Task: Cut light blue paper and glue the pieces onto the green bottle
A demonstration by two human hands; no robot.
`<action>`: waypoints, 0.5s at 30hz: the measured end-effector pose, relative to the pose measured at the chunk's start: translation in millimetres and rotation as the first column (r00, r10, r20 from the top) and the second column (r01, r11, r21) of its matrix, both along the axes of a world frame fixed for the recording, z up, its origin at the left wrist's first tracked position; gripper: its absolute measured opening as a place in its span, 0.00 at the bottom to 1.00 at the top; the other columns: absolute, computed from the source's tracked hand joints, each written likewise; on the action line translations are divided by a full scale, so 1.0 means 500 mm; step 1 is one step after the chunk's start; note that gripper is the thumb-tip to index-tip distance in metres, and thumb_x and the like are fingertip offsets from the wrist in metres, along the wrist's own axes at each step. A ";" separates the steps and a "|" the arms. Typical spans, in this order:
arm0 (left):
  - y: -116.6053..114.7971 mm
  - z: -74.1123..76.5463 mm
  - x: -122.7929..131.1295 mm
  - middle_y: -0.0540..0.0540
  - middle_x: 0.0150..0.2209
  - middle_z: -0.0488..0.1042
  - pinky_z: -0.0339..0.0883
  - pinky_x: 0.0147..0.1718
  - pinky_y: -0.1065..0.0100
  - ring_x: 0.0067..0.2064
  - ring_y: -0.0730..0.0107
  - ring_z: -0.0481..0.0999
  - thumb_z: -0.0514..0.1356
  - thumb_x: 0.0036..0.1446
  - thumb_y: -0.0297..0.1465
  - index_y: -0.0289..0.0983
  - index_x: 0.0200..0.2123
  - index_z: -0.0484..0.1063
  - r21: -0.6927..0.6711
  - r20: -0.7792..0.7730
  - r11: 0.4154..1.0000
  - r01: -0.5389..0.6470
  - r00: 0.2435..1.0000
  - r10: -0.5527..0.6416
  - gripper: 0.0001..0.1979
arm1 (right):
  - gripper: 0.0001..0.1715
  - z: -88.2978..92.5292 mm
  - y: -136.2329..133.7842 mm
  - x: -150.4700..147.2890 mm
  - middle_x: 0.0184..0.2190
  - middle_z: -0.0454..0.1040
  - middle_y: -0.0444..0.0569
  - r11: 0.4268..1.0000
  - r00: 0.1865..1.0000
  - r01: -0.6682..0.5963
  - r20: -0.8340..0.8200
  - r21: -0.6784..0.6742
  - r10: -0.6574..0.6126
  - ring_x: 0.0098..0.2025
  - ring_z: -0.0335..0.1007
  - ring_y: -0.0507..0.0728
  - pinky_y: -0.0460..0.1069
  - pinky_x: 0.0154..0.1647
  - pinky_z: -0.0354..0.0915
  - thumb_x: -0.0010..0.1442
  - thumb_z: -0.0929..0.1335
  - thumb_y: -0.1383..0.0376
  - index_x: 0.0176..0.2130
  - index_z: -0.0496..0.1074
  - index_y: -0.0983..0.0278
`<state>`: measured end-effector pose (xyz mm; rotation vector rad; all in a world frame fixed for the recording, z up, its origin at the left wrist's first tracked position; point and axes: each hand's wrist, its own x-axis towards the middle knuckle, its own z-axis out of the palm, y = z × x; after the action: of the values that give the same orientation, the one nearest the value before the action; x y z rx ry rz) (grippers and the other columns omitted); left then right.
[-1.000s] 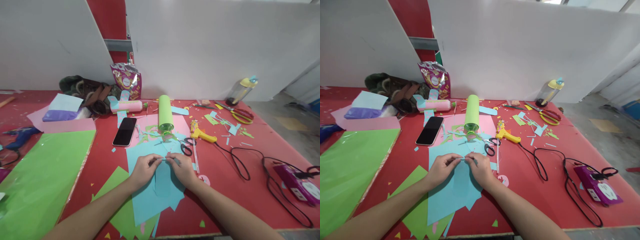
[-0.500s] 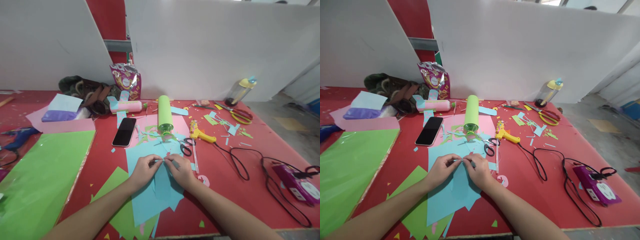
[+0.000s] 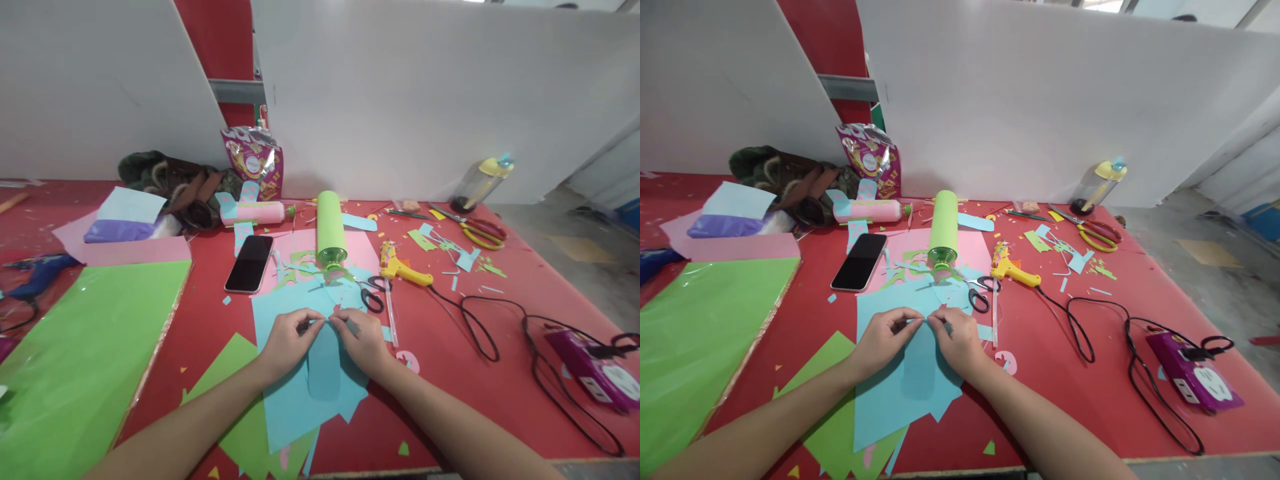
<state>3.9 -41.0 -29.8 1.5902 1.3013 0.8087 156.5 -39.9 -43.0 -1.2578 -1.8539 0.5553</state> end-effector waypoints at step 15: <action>-0.001 0.002 0.003 0.45 0.26 0.76 0.64 0.27 0.73 0.27 0.69 0.72 0.54 0.51 0.35 0.34 0.27 0.72 0.053 -0.024 0.999 0.004 1.000 -0.003 0.11 | 0.08 -0.004 -0.004 -0.004 0.20 0.73 0.46 0.997 1.000 -0.011 -0.008 0.081 0.012 0.24 0.69 0.53 0.45 0.26 0.65 0.54 0.63 0.66 0.24 0.69 0.63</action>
<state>5.2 -41.6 -28.7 1.6482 1.3033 0.8312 154.3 -41.8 -44.8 -1.1909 -1.8594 0.4862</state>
